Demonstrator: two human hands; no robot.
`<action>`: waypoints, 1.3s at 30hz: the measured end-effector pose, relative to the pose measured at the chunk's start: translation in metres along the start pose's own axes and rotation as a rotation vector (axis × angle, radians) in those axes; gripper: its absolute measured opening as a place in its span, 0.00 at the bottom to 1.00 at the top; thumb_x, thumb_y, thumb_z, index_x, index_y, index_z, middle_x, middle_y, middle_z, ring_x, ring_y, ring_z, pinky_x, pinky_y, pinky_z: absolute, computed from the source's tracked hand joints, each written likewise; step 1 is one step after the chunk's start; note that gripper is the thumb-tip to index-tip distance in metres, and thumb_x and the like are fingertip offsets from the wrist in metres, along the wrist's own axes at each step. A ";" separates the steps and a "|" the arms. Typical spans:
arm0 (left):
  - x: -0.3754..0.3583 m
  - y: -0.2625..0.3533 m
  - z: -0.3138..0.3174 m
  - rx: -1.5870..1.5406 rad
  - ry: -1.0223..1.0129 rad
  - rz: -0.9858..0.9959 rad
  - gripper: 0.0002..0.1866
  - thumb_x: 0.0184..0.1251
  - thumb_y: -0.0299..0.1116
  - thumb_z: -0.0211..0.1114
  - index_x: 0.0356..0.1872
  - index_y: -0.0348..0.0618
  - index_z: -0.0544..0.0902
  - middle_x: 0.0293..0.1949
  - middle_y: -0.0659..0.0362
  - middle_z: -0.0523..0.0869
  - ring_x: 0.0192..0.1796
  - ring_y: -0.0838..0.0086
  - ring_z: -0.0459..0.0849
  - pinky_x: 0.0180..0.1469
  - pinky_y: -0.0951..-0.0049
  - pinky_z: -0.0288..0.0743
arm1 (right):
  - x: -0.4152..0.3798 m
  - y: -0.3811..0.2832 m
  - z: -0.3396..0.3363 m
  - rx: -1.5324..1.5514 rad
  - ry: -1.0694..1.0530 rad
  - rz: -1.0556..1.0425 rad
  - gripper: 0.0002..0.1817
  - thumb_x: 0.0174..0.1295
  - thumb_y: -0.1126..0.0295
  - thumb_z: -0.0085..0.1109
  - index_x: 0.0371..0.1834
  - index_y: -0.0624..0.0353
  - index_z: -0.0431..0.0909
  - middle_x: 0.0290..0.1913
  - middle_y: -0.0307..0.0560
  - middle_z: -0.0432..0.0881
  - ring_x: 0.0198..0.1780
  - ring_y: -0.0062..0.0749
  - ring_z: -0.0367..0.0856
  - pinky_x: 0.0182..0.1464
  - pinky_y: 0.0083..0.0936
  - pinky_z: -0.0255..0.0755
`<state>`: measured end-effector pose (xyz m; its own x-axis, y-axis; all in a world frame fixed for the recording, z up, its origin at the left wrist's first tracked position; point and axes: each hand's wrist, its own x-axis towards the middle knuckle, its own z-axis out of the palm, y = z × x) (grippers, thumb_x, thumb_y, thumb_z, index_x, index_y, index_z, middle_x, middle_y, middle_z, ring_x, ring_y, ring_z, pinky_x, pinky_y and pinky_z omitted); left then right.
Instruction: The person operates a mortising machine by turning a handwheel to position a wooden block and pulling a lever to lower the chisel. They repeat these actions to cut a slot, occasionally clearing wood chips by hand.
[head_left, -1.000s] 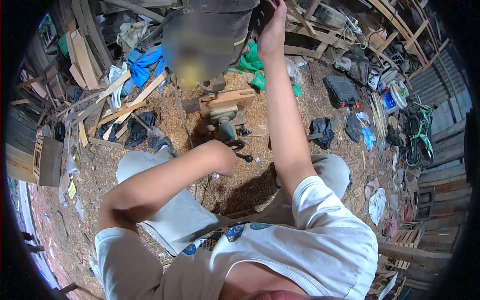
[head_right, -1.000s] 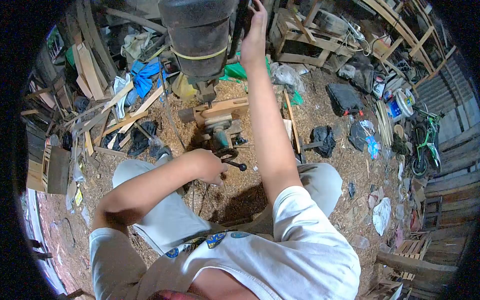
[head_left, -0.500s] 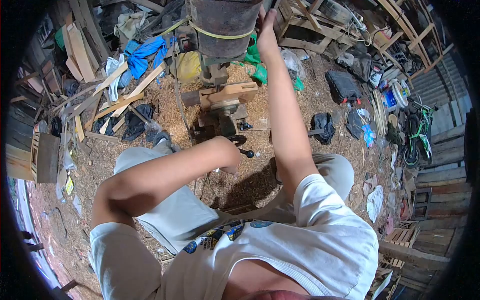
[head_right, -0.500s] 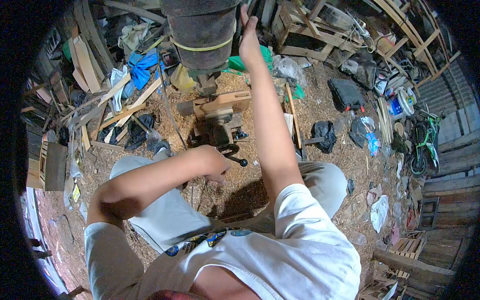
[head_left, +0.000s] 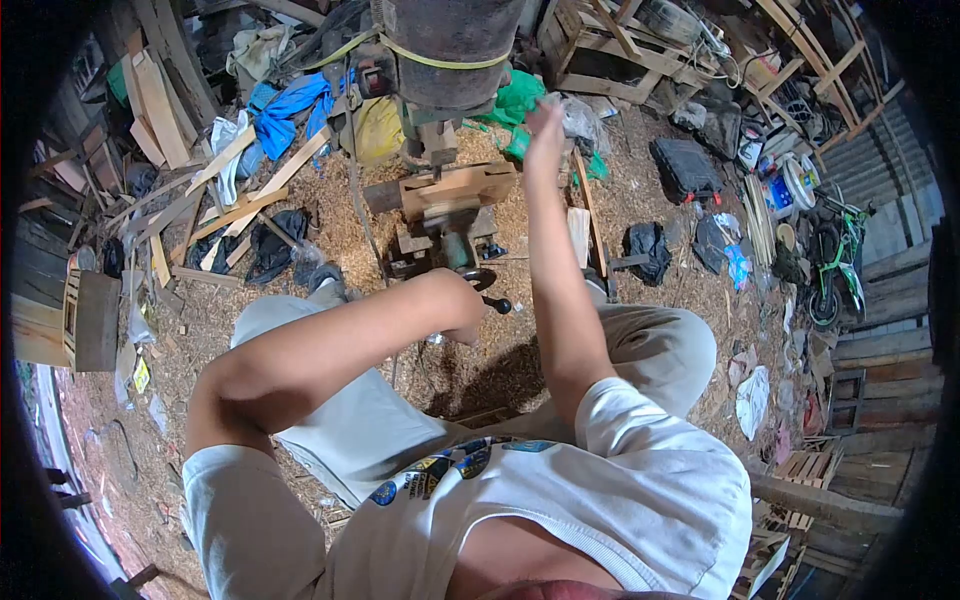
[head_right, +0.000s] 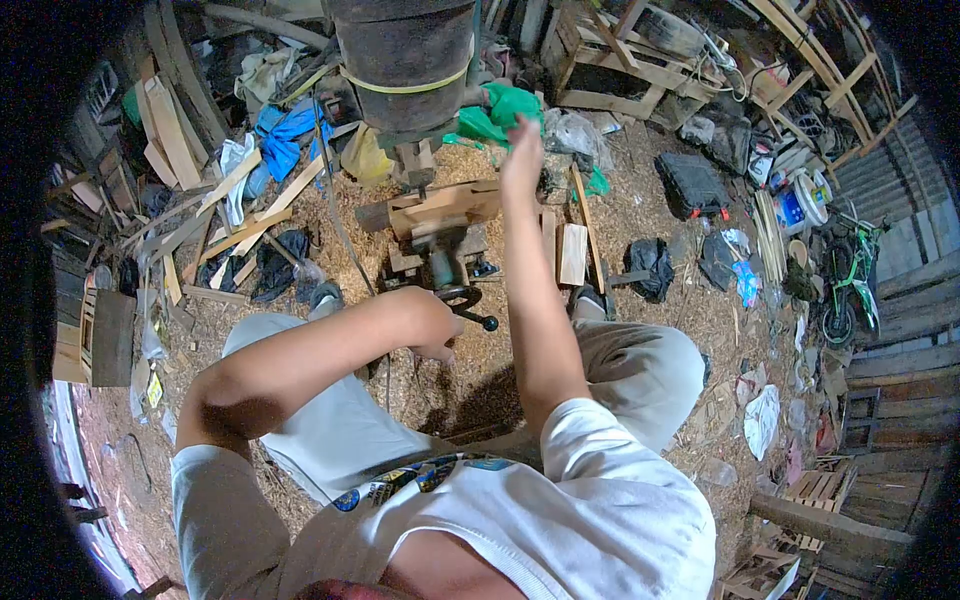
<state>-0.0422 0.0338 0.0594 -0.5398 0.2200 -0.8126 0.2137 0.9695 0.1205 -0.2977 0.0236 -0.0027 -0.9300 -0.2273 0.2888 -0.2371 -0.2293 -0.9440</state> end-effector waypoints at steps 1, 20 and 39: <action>-0.001 0.001 0.000 0.000 0.000 0.001 0.29 0.77 0.60 0.64 0.66 0.49 0.85 0.55 0.51 0.93 0.57 0.52 0.92 0.57 0.47 0.85 | -0.012 0.036 -0.014 0.020 0.111 0.006 0.37 0.86 0.38 0.40 0.67 0.64 0.82 0.57 0.56 0.87 0.57 0.40 0.83 0.63 0.37 0.73; -0.015 0.002 0.005 -0.013 0.034 0.024 0.30 0.76 0.59 0.64 0.67 0.50 0.86 0.60 0.53 0.92 0.61 0.52 0.90 0.62 0.49 0.84 | -0.164 0.210 -0.121 0.315 -0.178 1.319 0.33 0.80 0.35 0.46 0.45 0.57 0.82 0.36 0.48 0.87 0.35 0.41 0.84 0.44 0.45 0.81; -0.011 -0.007 0.018 -0.029 0.145 0.045 0.29 0.77 0.60 0.62 0.56 0.45 0.93 0.51 0.55 0.95 0.54 0.55 0.94 0.56 0.49 0.86 | -0.182 0.225 -0.135 0.920 -0.113 1.251 0.28 0.81 0.56 0.63 0.65 0.74 0.74 0.54 0.63 0.86 0.53 0.52 0.90 0.55 0.42 0.91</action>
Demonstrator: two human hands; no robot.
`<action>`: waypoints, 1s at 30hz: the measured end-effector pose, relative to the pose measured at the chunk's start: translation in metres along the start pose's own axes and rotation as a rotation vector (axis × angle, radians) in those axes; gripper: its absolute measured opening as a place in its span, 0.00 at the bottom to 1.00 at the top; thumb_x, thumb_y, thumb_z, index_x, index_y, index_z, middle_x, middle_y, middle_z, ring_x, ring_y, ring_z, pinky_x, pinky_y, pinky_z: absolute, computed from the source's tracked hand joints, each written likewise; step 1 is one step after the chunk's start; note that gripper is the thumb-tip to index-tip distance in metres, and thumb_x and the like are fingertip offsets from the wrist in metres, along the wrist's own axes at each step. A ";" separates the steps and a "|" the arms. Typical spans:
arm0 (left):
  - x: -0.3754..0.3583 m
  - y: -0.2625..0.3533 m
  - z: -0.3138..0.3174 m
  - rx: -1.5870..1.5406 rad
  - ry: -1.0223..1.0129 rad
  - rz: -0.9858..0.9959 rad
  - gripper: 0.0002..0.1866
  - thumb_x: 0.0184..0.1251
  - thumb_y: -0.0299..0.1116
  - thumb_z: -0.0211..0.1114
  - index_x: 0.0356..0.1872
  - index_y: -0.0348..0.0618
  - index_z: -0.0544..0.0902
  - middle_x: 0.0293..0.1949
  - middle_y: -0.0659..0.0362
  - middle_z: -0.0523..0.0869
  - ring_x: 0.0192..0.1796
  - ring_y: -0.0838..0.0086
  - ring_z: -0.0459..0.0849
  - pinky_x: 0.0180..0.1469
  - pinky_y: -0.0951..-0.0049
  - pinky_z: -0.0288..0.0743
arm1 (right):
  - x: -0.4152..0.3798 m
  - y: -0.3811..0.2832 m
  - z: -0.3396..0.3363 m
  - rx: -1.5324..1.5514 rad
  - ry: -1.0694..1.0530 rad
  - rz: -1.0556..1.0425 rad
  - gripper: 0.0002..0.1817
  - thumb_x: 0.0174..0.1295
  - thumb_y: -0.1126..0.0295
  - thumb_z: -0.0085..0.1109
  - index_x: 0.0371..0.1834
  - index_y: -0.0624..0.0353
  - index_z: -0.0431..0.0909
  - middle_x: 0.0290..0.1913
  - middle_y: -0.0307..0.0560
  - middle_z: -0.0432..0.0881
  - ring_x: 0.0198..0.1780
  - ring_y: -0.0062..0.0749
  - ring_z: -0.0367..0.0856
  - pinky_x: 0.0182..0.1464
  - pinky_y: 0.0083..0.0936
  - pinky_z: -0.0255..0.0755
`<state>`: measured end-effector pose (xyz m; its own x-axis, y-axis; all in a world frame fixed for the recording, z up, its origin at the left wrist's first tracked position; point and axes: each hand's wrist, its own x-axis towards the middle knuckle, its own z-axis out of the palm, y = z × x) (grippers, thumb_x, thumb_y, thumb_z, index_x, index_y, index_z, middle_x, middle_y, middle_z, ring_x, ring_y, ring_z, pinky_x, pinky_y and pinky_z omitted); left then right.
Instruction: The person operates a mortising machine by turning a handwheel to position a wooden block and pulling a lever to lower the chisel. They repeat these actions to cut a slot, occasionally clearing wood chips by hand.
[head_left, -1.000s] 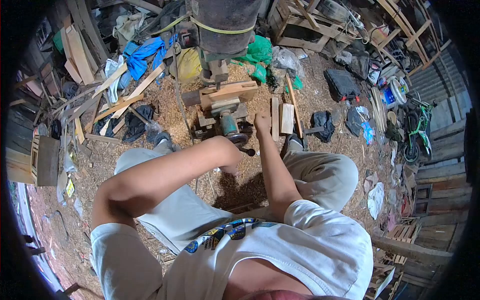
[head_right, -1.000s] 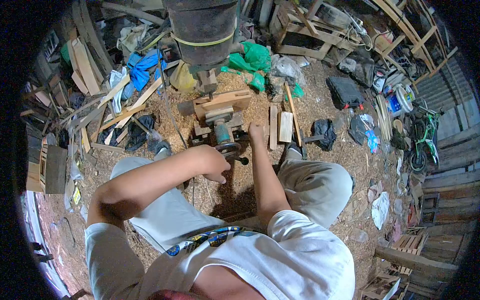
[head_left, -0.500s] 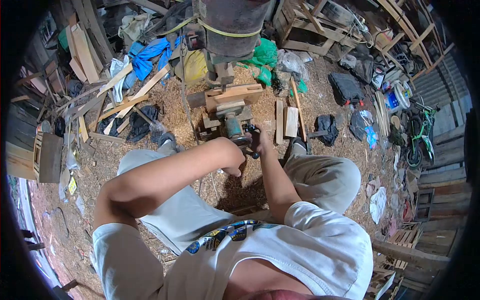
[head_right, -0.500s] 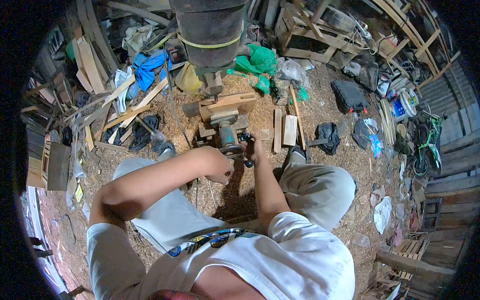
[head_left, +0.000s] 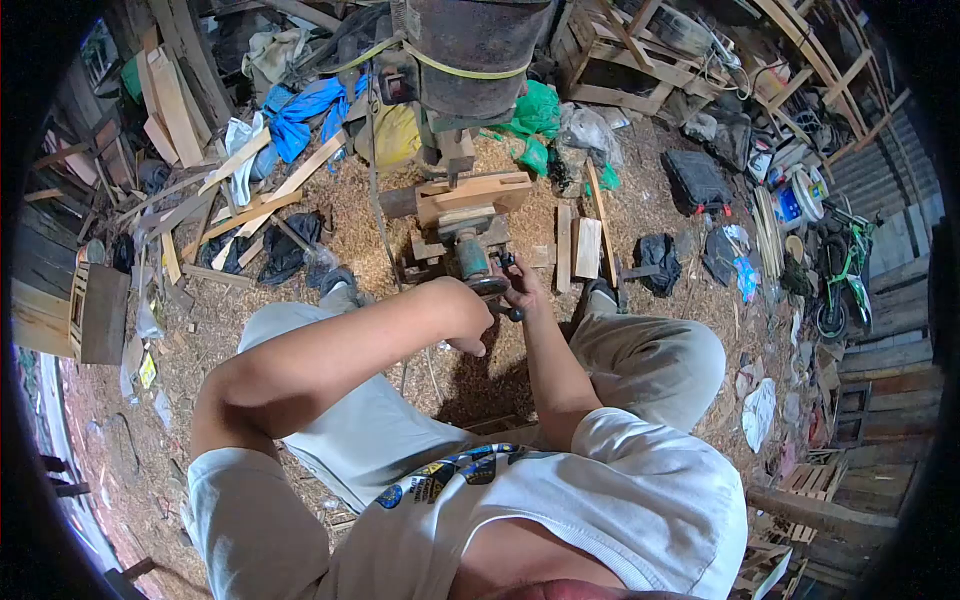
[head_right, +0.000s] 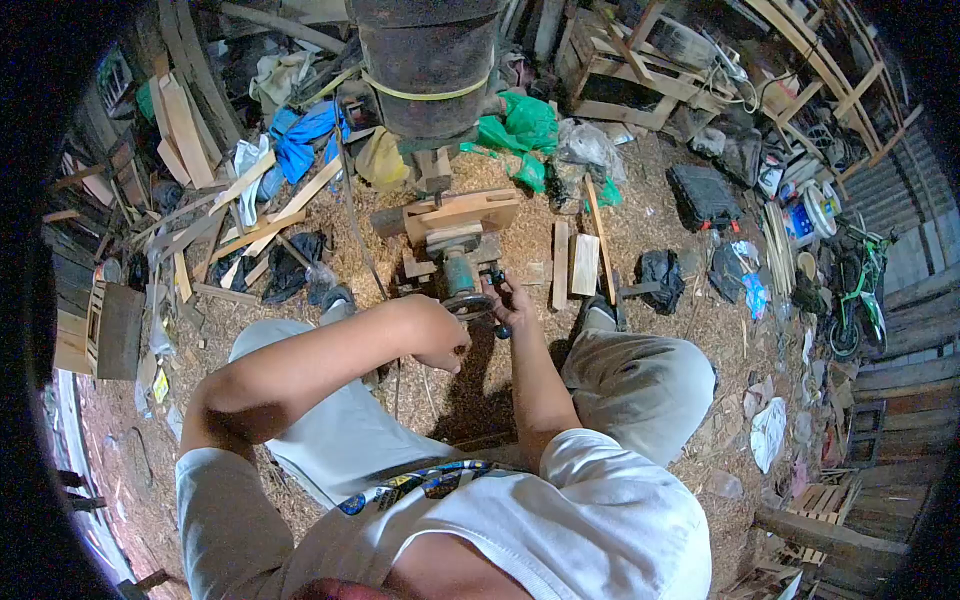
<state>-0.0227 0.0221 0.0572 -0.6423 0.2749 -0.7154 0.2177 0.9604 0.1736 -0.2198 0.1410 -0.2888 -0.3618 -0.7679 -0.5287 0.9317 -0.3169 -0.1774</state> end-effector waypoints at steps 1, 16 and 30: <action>0.000 0.000 -0.002 0.001 0.001 0.001 0.29 0.77 0.60 0.62 0.56 0.45 0.93 0.51 0.55 0.95 0.54 0.55 0.94 0.56 0.49 0.86 | -0.002 0.002 0.005 0.094 0.116 -0.056 0.27 0.80 0.60 0.65 0.65 0.76 0.73 0.55 0.66 0.85 0.56 0.56 0.89 0.57 0.46 0.91; -0.005 0.005 -0.012 -0.005 -0.094 -0.036 0.31 0.75 0.59 0.65 0.71 0.55 0.84 0.61 0.53 0.92 0.62 0.53 0.90 0.63 0.49 0.84 | 0.002 -0.001 0.017 -0.026 0.186 -0.043 0.21 0.82 0.63 0.62 0.61 0.74 0.73 0.55 0.65 0.84 0.55 0.55 0.90 0.60 0.42 0.92; -0.011 -0.008 -0.008 -0.026 0.029 -0.011 0.34 0.74 0.63 0.67 0.70 0.52 0.84 0.56 0.48 0.93 0.58 0.49 0.91 0.60 0.45 0.84 | 0.017 -0.078 0.043 -1.353 0.728 -0.133 0.24 0.63 0.48 0.76 0.49 0.58 0.88 0.49 0.48 0.89 0.51 0.41 0.86 0.53 0.40 0.79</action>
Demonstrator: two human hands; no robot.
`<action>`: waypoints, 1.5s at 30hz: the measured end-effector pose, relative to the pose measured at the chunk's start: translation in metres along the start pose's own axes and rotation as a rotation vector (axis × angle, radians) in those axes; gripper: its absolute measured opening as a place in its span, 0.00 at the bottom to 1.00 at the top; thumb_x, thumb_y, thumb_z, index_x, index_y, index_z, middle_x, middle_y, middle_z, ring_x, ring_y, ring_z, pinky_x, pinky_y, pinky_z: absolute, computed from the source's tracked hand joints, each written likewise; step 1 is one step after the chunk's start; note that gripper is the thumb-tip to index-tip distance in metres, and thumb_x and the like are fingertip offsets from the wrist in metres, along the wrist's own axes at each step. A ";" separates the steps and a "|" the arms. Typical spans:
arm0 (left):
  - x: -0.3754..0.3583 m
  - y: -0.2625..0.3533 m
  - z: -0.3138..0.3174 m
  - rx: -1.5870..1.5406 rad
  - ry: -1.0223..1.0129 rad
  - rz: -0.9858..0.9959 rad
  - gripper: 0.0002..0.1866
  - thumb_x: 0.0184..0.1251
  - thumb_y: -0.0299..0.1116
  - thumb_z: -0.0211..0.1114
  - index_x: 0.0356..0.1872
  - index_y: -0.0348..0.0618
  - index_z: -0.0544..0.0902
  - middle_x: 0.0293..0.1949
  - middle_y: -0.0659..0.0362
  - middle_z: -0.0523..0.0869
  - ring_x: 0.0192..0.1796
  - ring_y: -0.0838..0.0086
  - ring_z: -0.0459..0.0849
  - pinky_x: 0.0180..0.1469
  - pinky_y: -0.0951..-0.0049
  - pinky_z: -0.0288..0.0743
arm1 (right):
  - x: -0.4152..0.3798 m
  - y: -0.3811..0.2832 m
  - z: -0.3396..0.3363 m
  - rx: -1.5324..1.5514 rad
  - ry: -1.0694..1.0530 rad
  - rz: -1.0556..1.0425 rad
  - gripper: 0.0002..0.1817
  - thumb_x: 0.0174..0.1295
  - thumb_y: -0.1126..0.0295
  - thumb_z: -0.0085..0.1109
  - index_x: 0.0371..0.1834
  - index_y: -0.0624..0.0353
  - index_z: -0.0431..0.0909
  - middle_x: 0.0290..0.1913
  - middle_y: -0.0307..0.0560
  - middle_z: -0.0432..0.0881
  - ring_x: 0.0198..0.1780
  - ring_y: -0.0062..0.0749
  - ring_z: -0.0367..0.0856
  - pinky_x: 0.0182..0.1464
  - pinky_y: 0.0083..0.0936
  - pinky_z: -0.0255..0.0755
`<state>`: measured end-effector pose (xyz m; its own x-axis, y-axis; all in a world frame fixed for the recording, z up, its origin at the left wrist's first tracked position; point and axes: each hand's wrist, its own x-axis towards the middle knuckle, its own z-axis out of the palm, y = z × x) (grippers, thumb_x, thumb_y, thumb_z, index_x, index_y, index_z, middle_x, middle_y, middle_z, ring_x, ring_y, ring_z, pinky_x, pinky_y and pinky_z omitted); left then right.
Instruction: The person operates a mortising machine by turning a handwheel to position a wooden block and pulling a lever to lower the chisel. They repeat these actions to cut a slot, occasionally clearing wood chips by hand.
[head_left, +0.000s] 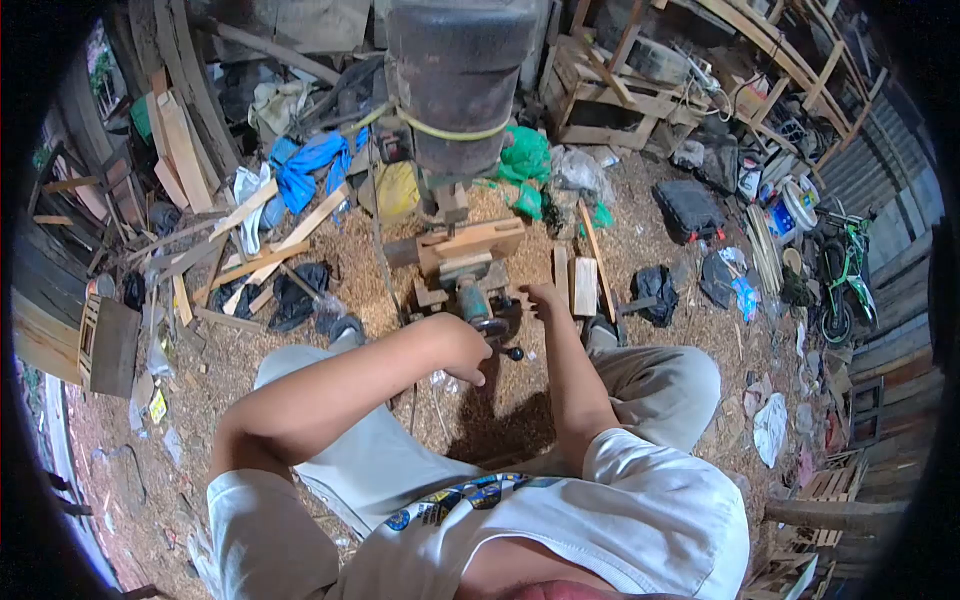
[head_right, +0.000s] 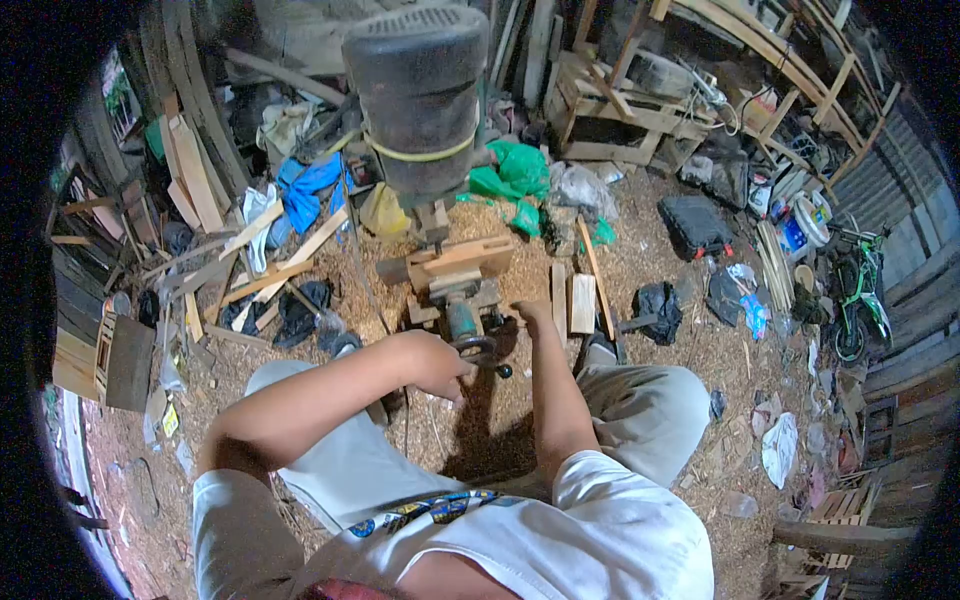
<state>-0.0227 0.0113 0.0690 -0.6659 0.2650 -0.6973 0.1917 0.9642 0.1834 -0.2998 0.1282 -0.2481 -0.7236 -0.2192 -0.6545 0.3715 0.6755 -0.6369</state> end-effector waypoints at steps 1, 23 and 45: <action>-0.005 -0.001 -0.006 -0.031 0.032 0.001 0.33 0.73 0.61 0.67 0.71 0.52 0.84 0.55 0.48 0.93 0.58 0.49 0.91 0.59 0.45 0.84 | -0.030 -0.043 -0.025 -0.098 0.074 -0.014 0.28 0.63 0.49 0.73 0.56 0.62 0.88 0.56 0.53 0.90 0.57 0.46 0.87 0.56 0.45 0.80; -0.114 -0.011 -0.110 0.064 1.617 0.294 0.20 0.69 0.29 0.74 0.61 0.41 0.87 0.75 0.46 0.79 0.78 0.46 0.77 0.77 0.48 0.73 | -0.294 -0.583 -0.135 0.650 -0.234 -1.194 0.48 0.75 0.23 0.44 0.70 0.61 0.80 0.53 0.49 0.86 0.52 0.33 0.85 0.53 0.37 0.79; -0.088 -0.022 -0.112 0.097 1.980 -0.201 0.43 0.68 0.36 0.69 0.84 0.40 0.66 0.88 0.40 0.57 0.90 0.41 0.52 0.87 0.35 0.40 | -0.332 -0.565 -0.153 0.755 -0.662 -1.214 0.23 0.77 0.47 0.44 0.28 0.51 0.71 0.18 0.35 0.66 0.17 0.28 0.59 0.23 0.33 0.55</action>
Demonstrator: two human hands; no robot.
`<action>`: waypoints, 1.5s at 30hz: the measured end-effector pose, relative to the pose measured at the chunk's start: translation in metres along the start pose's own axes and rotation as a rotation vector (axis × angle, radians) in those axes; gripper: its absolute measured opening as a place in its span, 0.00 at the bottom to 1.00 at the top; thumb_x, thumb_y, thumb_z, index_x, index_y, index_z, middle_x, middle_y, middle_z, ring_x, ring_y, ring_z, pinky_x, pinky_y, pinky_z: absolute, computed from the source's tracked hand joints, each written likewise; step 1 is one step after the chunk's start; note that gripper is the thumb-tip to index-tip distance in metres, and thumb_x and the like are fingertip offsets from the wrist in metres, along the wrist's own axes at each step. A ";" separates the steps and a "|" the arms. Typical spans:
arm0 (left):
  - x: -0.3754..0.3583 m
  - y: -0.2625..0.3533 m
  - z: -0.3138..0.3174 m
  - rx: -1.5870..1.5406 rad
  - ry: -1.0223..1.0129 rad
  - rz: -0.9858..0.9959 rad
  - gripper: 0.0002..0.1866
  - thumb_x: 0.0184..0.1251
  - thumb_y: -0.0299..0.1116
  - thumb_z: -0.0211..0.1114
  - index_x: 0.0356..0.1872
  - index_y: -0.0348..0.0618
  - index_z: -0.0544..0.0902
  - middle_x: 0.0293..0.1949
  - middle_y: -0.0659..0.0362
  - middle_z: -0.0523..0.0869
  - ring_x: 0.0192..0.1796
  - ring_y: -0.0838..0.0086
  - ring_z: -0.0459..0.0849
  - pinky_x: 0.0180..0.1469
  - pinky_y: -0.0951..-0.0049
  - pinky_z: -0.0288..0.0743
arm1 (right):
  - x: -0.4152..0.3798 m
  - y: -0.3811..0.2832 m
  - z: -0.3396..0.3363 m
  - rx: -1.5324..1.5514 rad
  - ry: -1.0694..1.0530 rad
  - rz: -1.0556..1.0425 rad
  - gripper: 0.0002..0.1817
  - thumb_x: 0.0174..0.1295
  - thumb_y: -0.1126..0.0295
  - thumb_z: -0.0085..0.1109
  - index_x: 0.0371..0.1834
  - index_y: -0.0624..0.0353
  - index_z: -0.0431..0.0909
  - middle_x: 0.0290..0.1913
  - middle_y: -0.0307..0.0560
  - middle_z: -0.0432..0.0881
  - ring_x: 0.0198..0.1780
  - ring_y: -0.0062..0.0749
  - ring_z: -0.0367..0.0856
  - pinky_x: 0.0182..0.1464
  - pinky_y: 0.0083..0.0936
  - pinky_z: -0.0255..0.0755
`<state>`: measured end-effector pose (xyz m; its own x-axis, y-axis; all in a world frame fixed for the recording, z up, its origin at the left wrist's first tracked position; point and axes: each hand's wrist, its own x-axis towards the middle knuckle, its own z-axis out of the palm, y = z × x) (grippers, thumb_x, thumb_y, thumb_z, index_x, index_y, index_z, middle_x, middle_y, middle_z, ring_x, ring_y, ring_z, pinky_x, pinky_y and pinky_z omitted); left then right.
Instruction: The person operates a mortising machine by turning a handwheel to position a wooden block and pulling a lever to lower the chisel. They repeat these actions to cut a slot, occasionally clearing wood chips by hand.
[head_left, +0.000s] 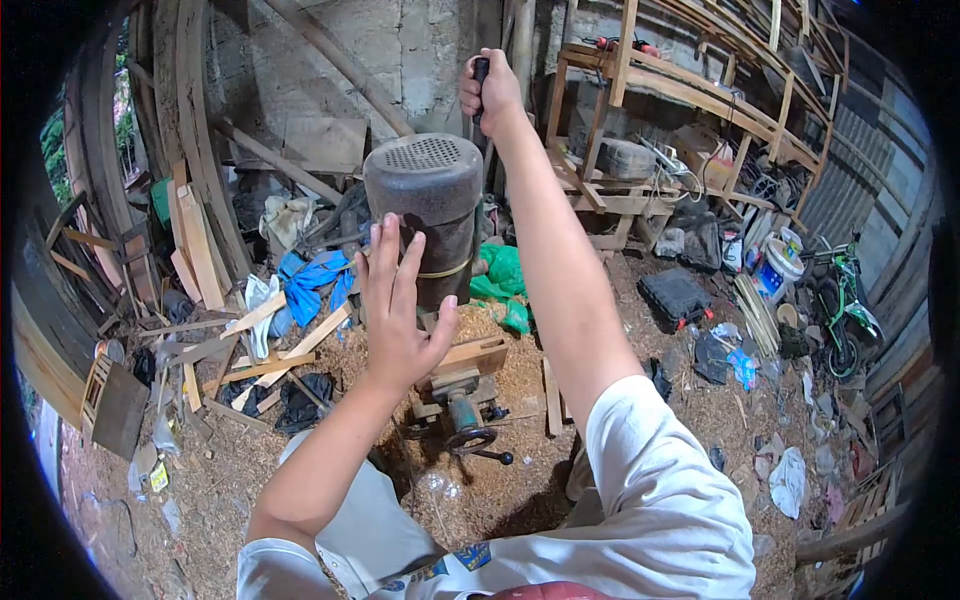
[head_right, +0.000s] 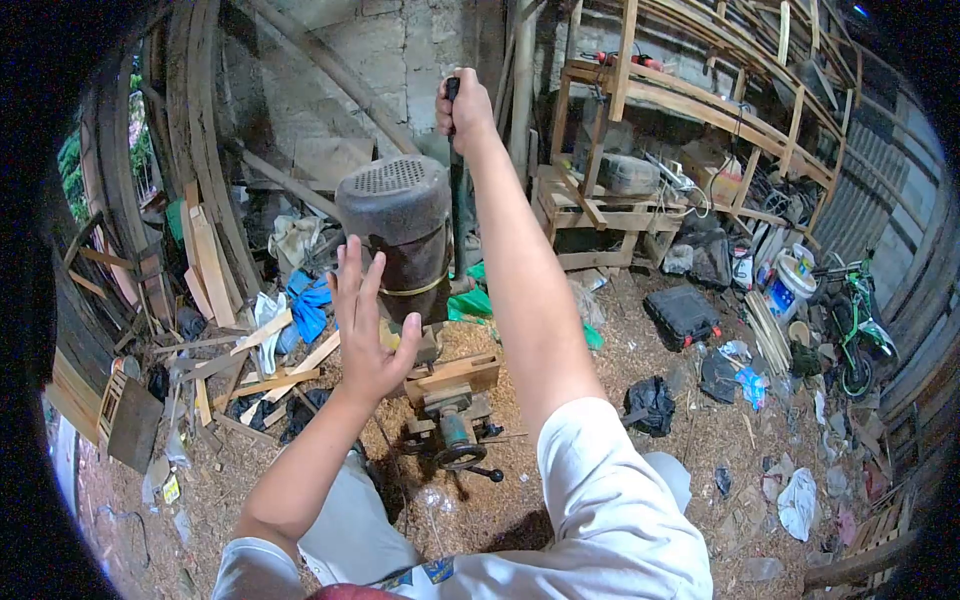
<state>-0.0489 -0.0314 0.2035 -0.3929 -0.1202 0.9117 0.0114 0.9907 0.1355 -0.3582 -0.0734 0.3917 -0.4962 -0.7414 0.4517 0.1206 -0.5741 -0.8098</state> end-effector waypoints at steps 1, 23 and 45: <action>0.001 0.000 0.000 0.002 -0.005 0.006 0.43 0.68 0.36 0.69 0.84 0.40 0.66 0.88 0.40 0.57 0.90 0.41 0.52 0.87 0.35 0.40 | -0.003 0.000 0.003 -0.025 0.037 -0.051 0.24 0.77 0.47 0.44 0.28 0.51 0.71 0.18 0.35 0.66 0.17 0.28 0.59 0.23 0.32 0.55; 0.001 0.002 -0.009 -0.119 -0.129 -0.033 0.45 0.75 0.37 0.64 0.88 0.34 0.54 0.89 0.34 0.47 0.91 0.40 0.43 0.89 0.43 0.36 | -0.086 0.003 0.012 -0.082 0.079 -0.408 0.27 0.83 0.48 0.42 0.29 0.56 0.74 0.17 0.37 0.68 0.15 0.24 0.63 0.19 0.27 0.58; -0.005 -0.024 -0.021 -0.303 0.065 -0.012 0.45 0.87 0.66 0.37 0.86 0.35 0.62 0.90 0.39 0.51 0.91 0.46 0.47 0.89 0.45 0.36 | -0.128 0.096 -0.019 -0.123 0.198 -0.584 0.28 0.88 0.45 0.41 0.57 0.59 0.82 0.41 0.39 0.85 0.42 0.24 0.82 0.49 0.25 0.75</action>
<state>-0.0274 -0.0560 0.2038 -0.3347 -0.1451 0.9311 0.2843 0.9265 0.2466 -0.2991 -0.0267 0.2491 -0.6019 -0.2321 0.7641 -0.3122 -0.8123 -0.4927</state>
